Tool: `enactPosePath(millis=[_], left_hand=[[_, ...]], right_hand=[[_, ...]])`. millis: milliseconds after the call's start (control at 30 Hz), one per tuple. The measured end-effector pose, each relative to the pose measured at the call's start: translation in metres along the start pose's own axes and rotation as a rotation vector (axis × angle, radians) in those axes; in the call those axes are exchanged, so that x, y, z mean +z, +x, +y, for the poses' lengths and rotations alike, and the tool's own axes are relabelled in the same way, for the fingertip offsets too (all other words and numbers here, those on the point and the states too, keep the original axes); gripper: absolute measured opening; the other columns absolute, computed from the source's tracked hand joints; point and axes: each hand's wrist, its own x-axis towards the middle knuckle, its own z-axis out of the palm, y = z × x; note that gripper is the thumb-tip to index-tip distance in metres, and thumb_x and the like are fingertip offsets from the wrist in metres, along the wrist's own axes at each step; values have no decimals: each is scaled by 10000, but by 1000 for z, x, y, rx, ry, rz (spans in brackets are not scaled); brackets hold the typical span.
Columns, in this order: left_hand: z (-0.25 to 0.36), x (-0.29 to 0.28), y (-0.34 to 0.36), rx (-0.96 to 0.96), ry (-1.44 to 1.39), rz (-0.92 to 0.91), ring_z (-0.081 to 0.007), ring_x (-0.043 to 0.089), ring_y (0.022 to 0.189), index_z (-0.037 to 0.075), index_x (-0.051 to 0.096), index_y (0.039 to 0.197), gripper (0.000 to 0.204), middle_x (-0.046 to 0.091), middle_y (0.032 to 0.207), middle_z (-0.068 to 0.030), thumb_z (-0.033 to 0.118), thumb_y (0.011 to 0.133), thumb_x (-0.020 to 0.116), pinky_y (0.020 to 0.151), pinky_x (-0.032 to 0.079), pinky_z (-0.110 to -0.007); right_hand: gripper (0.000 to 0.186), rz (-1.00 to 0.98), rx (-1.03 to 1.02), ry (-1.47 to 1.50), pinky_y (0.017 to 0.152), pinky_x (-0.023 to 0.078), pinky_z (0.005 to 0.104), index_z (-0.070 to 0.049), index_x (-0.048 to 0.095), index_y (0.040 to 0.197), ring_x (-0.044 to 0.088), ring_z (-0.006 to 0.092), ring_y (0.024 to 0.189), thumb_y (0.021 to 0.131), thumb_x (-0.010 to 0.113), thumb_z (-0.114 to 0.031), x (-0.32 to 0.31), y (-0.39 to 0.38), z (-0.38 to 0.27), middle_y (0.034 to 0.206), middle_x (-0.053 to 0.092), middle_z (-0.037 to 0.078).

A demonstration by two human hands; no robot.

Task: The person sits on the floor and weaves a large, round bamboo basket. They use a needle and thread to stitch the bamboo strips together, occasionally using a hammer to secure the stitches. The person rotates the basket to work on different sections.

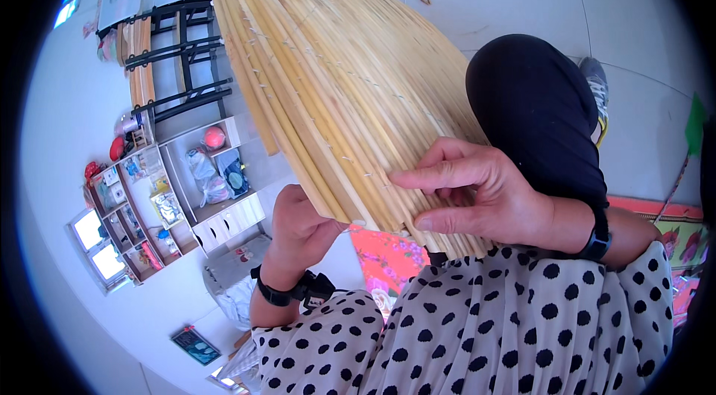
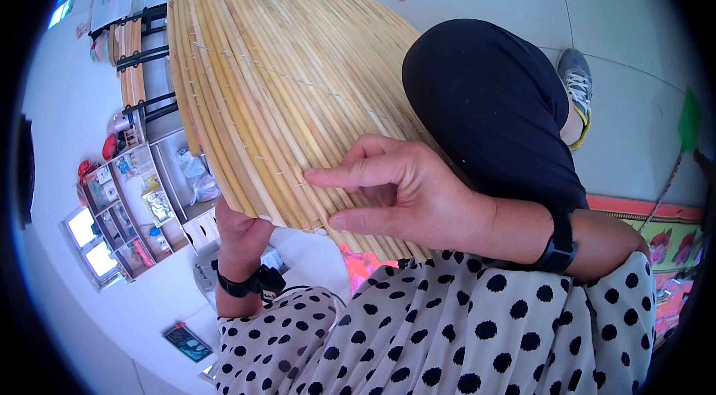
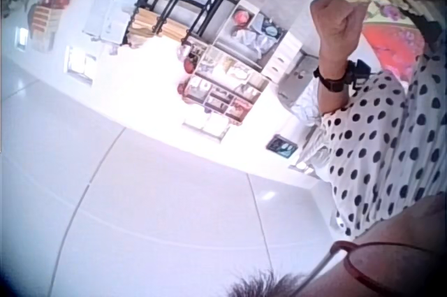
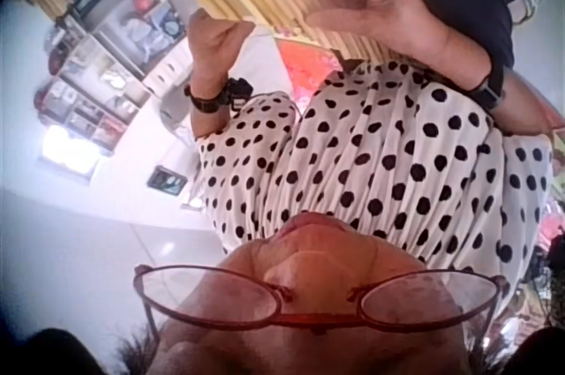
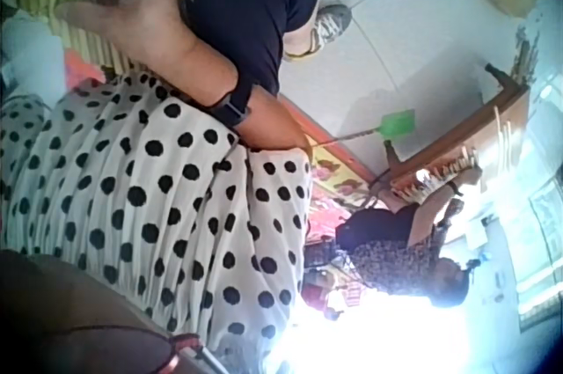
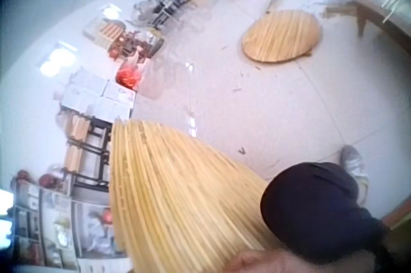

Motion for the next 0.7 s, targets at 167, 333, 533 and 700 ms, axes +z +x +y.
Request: enactPosePath(millis=[167,333,533,700], left_hand=[[4,0,-3,-41,-52,7,-275,709,791,56,729,954,147,732,911,-100,29,815,689,700,537,-303],[8,5,2,-61,-129,39,-278,705,892,71,732,975,164,730,983,-94,51,815,702,777,539,-324],[7,4,-1,-76,-109,26,-284,700,922,75,726,986,178,728,995,-88,62,809,713,802,538,-334],[7,1,-2,-44,5,-20,-283,703,808,64,713,976,170,723,920,-91,49,807,702,724,542,-333]], right_hand=[[478,-9,6,0,659,414,207,-136,669,1245,497,66,767,795,783,-25,1,-3,-2,915,544,-10],[478,-9,-13,-3,692,427,215,-124,666,1246,516,83,799,794,780,-17,2,-2,-2,924,548,3],[469,-4,-3,-19,711,436,219,-118,661,1252,525,93,814,805,769,-25,2,-2,-4,934,551,10],[476,2,-13,-29,684,424,216,-118,648,1271,505,82,781,817,756,-26,4,-3,-4,927,540,7]])
